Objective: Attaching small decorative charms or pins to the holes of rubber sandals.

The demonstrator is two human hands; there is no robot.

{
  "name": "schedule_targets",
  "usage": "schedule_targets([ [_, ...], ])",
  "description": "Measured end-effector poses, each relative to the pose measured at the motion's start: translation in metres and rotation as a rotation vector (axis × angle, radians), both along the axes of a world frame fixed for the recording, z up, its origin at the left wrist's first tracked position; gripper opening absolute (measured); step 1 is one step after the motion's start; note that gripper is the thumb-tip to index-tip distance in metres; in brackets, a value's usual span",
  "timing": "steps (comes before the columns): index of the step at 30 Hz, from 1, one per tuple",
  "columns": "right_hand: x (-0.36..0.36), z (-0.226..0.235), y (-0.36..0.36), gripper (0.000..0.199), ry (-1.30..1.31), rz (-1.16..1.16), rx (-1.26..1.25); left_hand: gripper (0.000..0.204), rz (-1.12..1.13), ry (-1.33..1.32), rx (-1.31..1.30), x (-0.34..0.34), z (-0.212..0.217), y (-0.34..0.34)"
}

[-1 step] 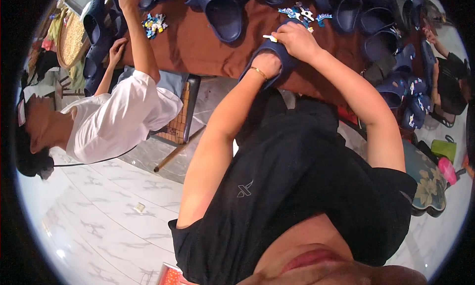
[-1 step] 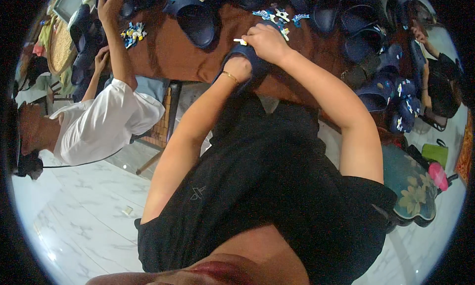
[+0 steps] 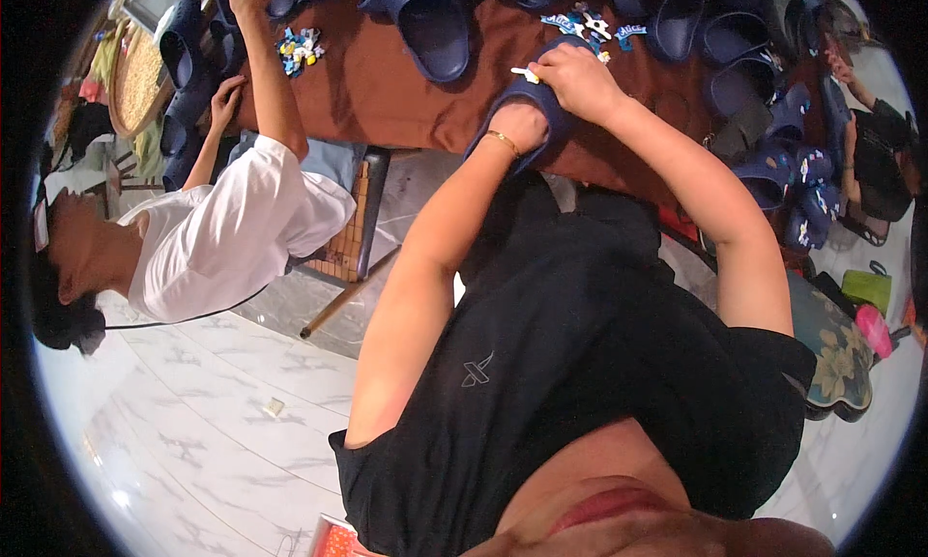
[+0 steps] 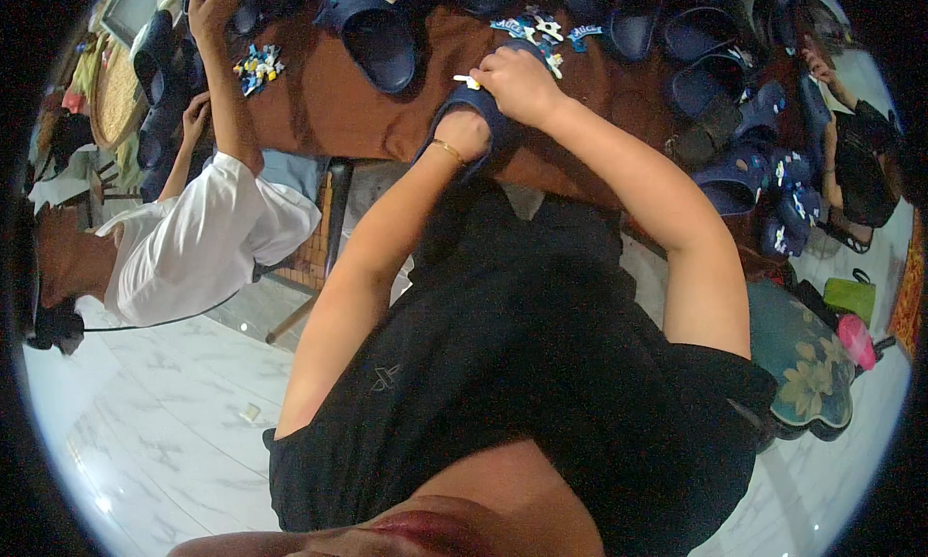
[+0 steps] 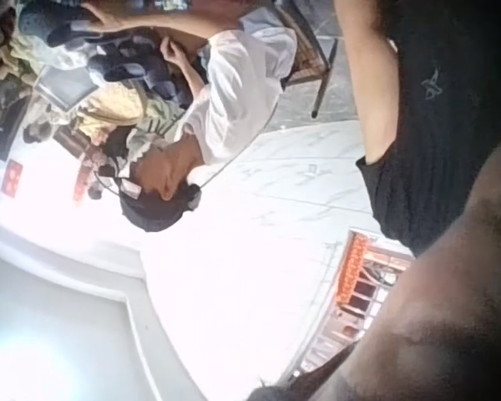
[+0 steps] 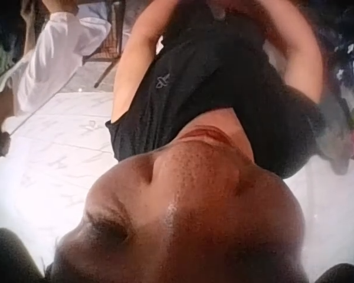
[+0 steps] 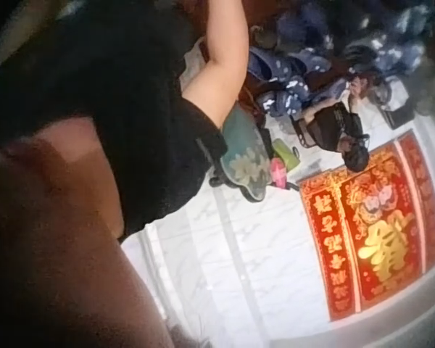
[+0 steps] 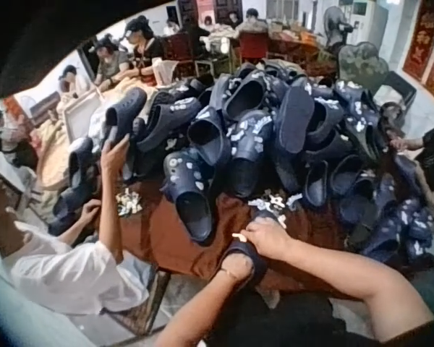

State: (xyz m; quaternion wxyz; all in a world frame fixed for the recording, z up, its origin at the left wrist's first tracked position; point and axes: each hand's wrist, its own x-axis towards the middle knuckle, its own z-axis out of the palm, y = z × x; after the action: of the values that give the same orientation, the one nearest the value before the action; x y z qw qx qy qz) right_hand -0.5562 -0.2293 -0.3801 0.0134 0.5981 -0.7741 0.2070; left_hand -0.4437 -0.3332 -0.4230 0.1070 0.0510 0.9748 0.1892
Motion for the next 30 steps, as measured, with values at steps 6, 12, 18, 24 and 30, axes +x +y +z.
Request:
schedule_targets([
  [6,0.02,-0.002,-0.002,0.021,0.255,-0.063,0.093,0.016,-0.045,0.07,-0.096,-0.002,0.001,0.001],
  [12,-0.009,0.009,-0.013,0.026,-0.226,-0.075,0.205,0.019,0.06,-0.074,-0.208,0.004,-0.01,0.0],
  [18,-0.075,-0.053,0.056,0.023,-0.441,-0.973,-0.207,0.022,0.133,0.013,-0.162,-0.008,-0.007,0.012],
  [24,-0.065,-0.046,0.071,0.025,-0.338,-1.078,0.062,0.026,0.168,0.015,-0.143,0.002,-0.013,0.001],
  [30,-0.067,-0.049,0.065,0.027,-0.172,-0.924,0.155,0.023,0.156,0.027,-0.179,0.002,-0.012,0.003],
])
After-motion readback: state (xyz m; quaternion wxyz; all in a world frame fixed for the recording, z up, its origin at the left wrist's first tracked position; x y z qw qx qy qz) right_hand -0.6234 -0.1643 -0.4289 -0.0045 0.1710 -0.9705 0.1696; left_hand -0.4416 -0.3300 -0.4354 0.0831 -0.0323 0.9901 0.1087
